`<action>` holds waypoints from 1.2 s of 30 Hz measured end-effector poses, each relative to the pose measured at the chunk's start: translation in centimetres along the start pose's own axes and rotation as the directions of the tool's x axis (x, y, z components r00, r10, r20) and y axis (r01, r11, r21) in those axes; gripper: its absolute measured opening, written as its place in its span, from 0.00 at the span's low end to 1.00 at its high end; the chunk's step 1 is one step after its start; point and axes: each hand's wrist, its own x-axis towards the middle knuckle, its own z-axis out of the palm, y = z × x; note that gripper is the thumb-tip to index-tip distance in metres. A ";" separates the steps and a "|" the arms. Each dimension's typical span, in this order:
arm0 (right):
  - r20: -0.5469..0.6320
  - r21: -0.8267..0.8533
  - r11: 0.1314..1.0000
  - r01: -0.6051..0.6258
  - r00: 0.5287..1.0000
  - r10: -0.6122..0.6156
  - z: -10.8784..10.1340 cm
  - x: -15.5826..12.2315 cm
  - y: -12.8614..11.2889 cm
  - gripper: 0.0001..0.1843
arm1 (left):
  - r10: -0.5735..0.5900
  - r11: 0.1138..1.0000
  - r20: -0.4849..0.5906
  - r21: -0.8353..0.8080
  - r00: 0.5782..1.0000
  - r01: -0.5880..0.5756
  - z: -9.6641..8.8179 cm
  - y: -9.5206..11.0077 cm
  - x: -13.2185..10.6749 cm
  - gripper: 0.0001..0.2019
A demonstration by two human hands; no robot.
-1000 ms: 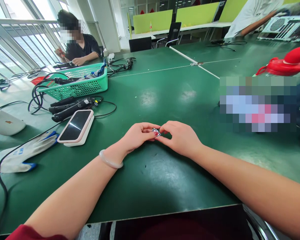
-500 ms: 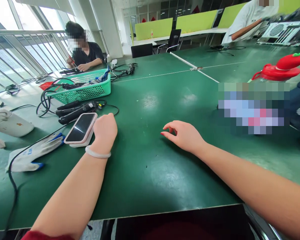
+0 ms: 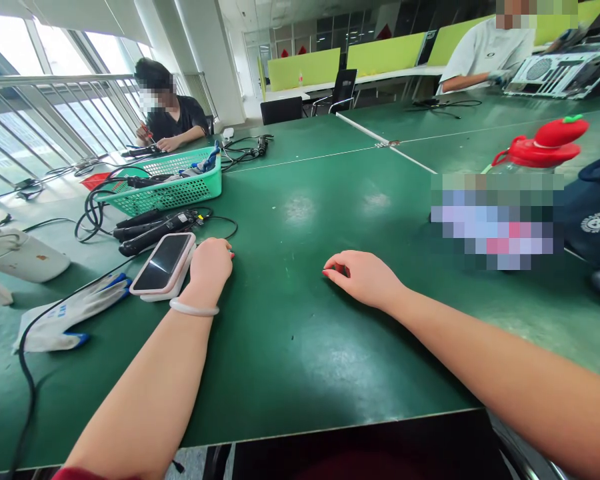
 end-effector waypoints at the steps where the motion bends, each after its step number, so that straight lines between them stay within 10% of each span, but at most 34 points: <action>1: 0.002 0.004 1.000 0.001 1.000 -0.001 0.0 0.0 0.0 0.11 | 0.019 0.997 0.003 0.081 1.000 -0.019 0.1 0.0 0.1 0.11; 10: 0.023 0.035 0.999 -0.031 0.999 0.030 -0.1 0.1 -0.1 0.11 | 0.011 0.976 0.004 0.217 1.000 -0.011 0.3 0.1 0.2 0.12; 18: 0.017 0.084 0.996 -0.018 1.000 0.017 0.0 -0.1 0.0 0.11 | -0.151 0.957 -0.052 -0.257 0.987 0.133 2.0 -1.7 1.7 0.16; 25: 0.034 0.109 0.993 0.052 0.998 -0.056 0.7 0.1 -0.3 0.09 | 0.045 0.937 0.052 -0.349 0.998 -0.024 3.4 1.6 0.3 0.11; 31: 0.046 0.102 0.991 0.090 0.994 -0.095 1.4 0.5 -0.2 0.08 | 0.429 0.589 0.221 -0.804 0.876 -0.086 2.3 7.2 -4.3 0.12; 36: 0.024 0.109 0.991 0.073 0.997 -0.077 1.6 0.6 0.1 0.11 | 0.433 0.468 0.206 -0.884 0.877 -0.023 1.7 8.1 -5.3 0.11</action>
